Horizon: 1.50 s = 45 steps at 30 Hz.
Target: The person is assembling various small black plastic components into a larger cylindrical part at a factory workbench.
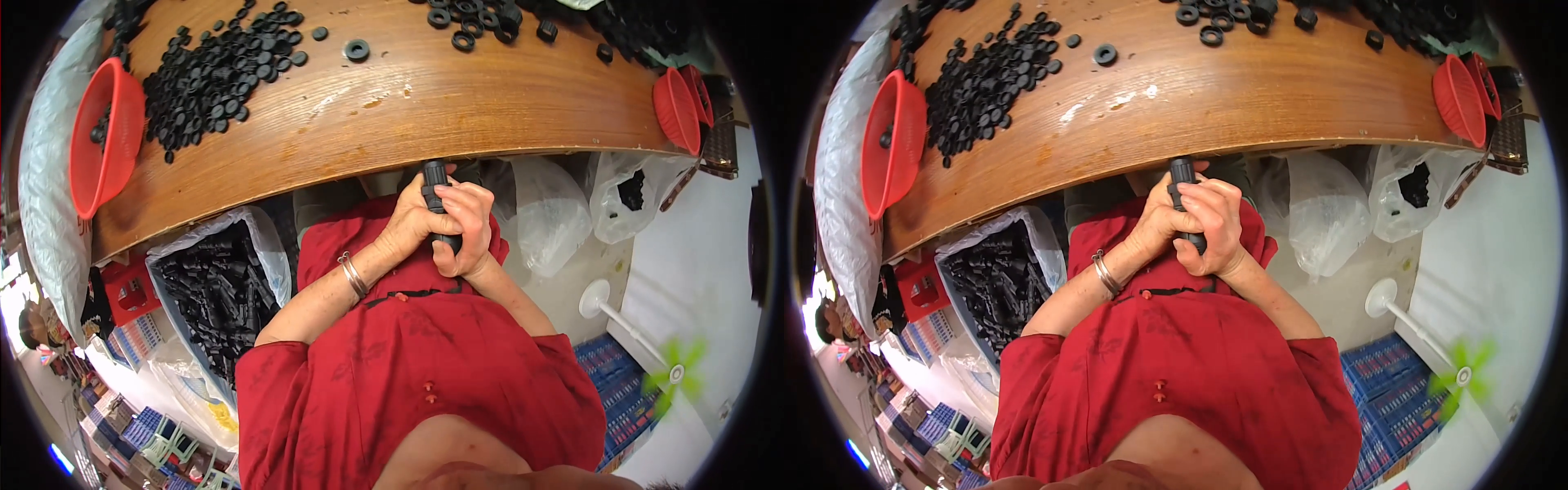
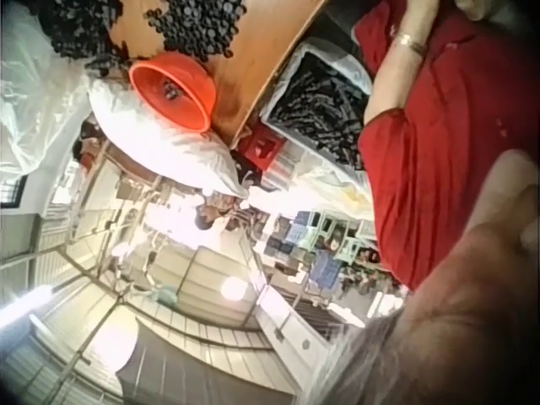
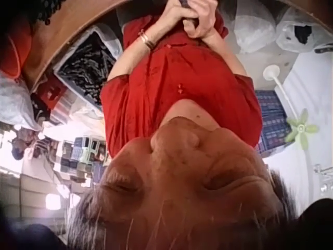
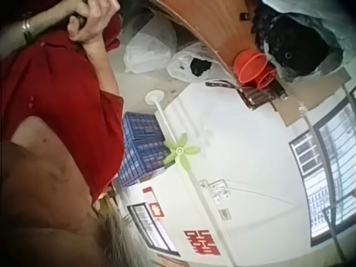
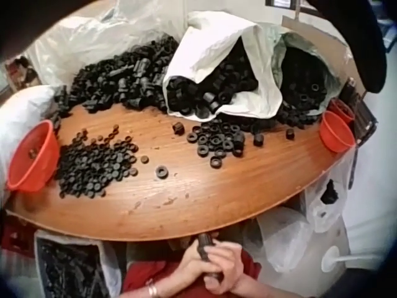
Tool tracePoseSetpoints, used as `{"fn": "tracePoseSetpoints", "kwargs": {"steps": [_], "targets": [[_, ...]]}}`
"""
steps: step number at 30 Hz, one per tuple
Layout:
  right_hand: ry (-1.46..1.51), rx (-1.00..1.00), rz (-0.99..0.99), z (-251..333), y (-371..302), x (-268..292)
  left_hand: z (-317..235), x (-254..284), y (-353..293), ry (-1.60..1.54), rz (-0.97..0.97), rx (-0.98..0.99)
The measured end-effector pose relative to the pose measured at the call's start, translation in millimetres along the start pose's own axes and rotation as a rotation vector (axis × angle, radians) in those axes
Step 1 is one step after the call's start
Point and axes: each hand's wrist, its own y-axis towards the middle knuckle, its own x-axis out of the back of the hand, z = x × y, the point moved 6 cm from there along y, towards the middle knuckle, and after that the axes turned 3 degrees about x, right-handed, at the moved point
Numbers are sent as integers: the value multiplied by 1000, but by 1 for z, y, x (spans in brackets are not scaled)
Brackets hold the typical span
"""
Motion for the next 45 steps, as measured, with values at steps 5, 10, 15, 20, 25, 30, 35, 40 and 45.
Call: {"fn": "tracePoseSetpoints", "kwargs": {"steps": [5, 10, 15, 20, 25, 30, 35, 40, 45], "targets": [[33, -2, 150, 15, 18, 2, -17, 0, -14, 11, 43, 8], [51, -18, 231, 17, 95, -9, -33, 34, -62, -18, 84, 53], [-241, 29, 402, -22, 171, -99, -67, 56, -85, -237, 89, -296], [-591, 221, 499, -52, 202, -174, -96, 76, -82, -263, -114, -437], [-551, 121, 552, -69, 198, -161, -109, 87, -82, -293, -235, -477], [-51, 5, 424, -10, 188, -119, -109, 95, -80, -302, -311, -473], [355, -134, 442, 55, 150, -82, -121, 88, -78, -45, -462, -539], [850, -677, 362, 23, 121, -79, -144, 64, -94, 452, -657, -740], [780, -683, 369, 23, 107, -65, -147, 50, -90, 477, -510, -611]]}}
